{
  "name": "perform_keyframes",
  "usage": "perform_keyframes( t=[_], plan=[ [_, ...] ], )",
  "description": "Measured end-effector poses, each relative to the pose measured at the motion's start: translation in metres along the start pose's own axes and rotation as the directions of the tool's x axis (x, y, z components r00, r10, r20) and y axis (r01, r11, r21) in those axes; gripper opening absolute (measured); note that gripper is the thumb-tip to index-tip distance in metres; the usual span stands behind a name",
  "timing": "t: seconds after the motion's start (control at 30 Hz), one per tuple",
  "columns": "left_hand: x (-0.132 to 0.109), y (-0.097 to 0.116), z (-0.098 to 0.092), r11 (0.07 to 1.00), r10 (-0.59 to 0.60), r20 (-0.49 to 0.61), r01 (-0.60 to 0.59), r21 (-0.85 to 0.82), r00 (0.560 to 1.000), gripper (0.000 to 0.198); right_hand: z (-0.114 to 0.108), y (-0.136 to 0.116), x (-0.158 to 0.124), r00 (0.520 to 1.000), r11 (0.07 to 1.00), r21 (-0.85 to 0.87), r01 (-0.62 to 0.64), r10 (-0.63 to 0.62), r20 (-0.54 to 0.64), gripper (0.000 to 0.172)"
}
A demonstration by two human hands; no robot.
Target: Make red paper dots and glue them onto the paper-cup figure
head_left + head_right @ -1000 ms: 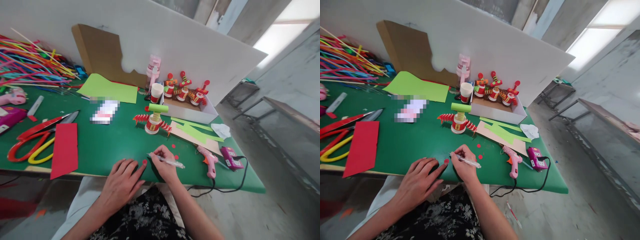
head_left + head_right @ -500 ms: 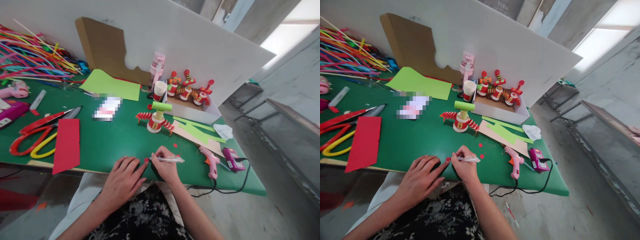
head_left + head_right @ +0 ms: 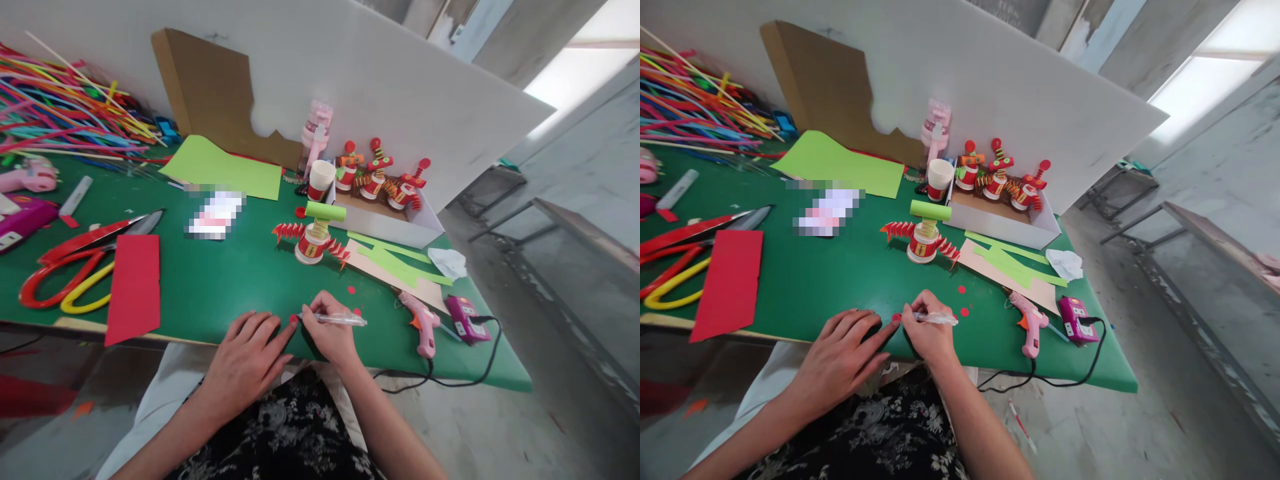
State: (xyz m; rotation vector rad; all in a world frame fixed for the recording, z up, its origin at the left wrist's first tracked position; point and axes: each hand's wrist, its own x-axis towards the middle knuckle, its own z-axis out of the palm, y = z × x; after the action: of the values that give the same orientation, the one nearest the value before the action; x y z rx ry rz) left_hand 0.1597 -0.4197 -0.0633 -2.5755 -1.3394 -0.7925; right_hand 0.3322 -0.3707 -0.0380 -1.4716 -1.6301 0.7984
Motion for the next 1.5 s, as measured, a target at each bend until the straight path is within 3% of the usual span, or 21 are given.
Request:
perform_keyframes(
  t=[1.5],
  plan=[
    [0.0006, 0.0000, -0.0008, 1.000, 0.007, -0.011, -0.007, -0.006, 1.000, 0.037, 0.0017, -0.0003, -0.0001, 1.000, 0.999, 0.024, -0.024, 0.024, 0.021, 0.025]
  ],
)
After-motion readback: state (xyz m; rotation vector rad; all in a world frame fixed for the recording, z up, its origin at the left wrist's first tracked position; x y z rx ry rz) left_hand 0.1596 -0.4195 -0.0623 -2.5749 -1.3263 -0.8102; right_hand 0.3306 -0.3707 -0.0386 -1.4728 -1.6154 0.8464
